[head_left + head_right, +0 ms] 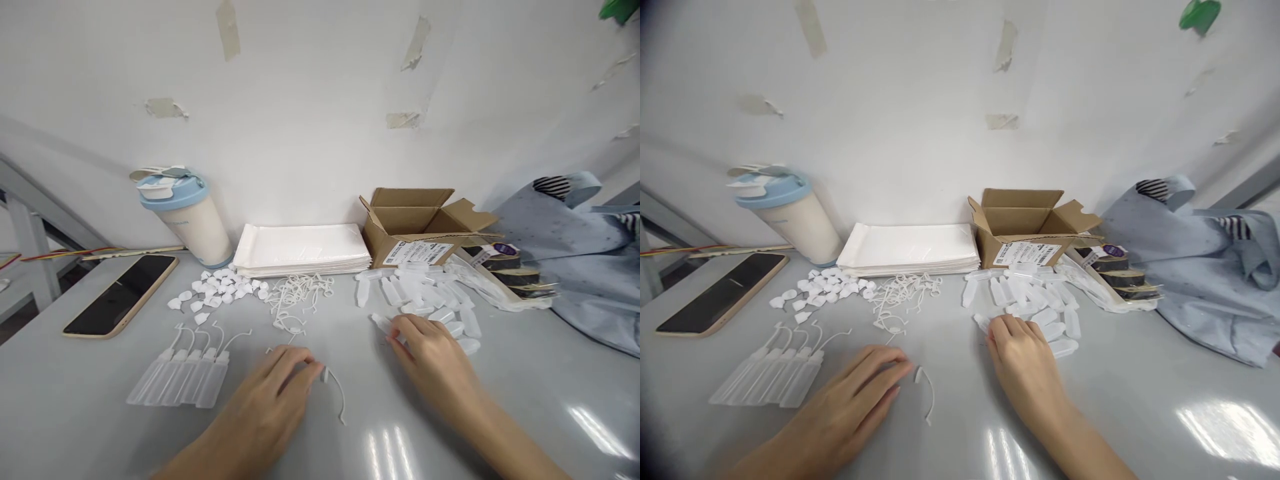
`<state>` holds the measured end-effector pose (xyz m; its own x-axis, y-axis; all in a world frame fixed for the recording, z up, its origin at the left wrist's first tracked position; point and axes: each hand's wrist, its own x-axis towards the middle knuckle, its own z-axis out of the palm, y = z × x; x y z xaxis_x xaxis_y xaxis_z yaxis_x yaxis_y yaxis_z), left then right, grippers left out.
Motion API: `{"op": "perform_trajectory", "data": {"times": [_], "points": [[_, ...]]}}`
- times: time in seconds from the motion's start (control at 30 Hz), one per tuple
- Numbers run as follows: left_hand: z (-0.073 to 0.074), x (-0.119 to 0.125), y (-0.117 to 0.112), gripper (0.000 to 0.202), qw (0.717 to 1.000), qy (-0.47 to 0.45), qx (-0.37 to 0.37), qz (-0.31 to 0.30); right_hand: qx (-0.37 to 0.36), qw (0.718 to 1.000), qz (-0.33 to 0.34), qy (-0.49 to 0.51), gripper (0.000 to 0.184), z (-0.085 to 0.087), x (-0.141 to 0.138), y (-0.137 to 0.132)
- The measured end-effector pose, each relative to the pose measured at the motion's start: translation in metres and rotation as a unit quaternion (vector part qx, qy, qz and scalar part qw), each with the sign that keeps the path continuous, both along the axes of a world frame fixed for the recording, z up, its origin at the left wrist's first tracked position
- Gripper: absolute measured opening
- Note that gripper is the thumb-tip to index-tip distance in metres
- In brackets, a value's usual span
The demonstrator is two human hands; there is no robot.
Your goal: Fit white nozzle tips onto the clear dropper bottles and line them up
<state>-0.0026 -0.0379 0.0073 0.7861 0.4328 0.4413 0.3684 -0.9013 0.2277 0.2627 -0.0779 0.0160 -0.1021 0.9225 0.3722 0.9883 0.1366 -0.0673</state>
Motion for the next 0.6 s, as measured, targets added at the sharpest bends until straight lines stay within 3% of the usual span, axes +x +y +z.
{"op": "perform_trajectory", "data": {"times": [0.17,0.37,0.6], "points": [[-0.011,-0.001,-0.002,0.059,0.999,0.028,0.020,-0.001,-0.010,1.000,0.012,0.026,0.016,0.002,-0.008,-0.005],[-0.004,0.000,0.003,0.028,0.999,0.022,0.029,-0.015,-0.064,0.981,0.034,0.180,0.017,0.003,-0.020,-0.016],[-0.002,0.001,0.003,0.025,1.000,0.020,0.011,0.007,-0.084,0.963,0.063,0.248,0.019,0.009,-0.032,-0.022]]}}
